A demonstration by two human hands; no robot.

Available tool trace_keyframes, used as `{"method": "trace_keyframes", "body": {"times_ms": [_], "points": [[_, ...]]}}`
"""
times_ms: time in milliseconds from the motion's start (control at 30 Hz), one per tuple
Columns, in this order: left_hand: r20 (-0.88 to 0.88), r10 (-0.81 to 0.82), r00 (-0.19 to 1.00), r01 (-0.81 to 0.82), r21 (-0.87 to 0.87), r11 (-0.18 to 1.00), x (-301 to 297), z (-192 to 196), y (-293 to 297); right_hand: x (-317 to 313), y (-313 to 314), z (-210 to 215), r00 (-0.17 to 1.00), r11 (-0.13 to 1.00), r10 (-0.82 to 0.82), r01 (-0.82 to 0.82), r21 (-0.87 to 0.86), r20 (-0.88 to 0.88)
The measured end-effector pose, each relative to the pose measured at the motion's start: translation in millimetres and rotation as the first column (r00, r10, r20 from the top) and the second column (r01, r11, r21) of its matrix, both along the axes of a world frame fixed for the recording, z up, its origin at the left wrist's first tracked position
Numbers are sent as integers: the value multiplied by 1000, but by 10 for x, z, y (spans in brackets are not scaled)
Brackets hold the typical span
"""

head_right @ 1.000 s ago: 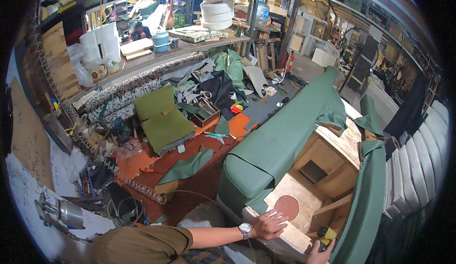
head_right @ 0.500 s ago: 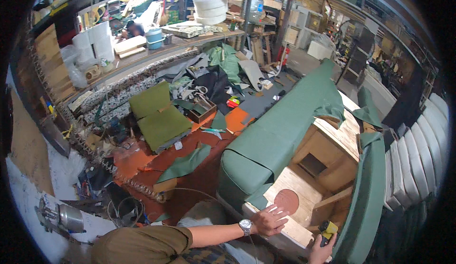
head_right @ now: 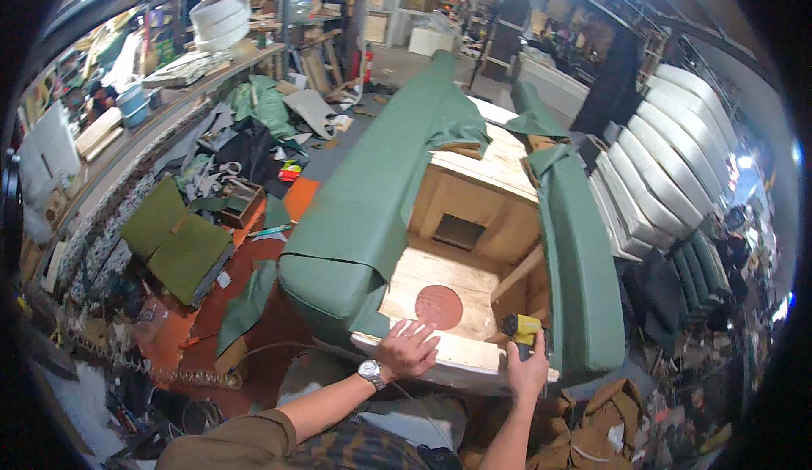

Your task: The person stretches and trims green upholstery fabric over a wooden chair frame, then uses a pneumatic staple gun to secure the fabric along the edges. The person repeatedly pulls, folds, and staples the fabric to fit the chair's contours.

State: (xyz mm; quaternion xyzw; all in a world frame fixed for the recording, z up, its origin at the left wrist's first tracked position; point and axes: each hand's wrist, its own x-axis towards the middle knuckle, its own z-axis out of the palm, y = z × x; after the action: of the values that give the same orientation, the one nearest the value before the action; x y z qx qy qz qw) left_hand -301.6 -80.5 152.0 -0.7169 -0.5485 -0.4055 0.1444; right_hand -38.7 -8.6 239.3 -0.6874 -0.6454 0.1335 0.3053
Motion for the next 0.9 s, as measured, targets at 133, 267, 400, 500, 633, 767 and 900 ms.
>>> {"method": "trace_keyframes", "body": {"times_ms": [133, 267, 400, 500, 633, 767, 900], "points": [[-3, -6, 1000, 6, 3, 1000, -7, 38, -1, -35, -24, 85, 1000, 998, -23, 24, -57, 11], [-5, -9, 1000, 9, 17, 1000, 1, 29, 13, -24, -22, 83, 1000, 998, -26, 26, -49, 8], [-9, 0, 1000, 0, 29, 1000, 9, 2, 22, 13, -6, 16, 999, 1000, -14, 14, -7, 30], [-13, 17, 1000, -17, 22, 1000, 13, -9, 22, 25, 3, -11, 999, 1000, -19, 19, -8, 31], [-18, 25, 1000, -24, 23, 999, 16, -4, 17, 17, 0, 14, 999, 999, -27, 28, -30, 36], [-24, 22, 999, -22, 4, 1000, 17, 4, 11, 11, -9, 36, 998, 998, -36, 38, -40, 53], [-30, 23, 999, -22, 16, 1000, 16, 11, 17, 19, -5, 17, 997, 999, -33, 36, -37, 66]]}}
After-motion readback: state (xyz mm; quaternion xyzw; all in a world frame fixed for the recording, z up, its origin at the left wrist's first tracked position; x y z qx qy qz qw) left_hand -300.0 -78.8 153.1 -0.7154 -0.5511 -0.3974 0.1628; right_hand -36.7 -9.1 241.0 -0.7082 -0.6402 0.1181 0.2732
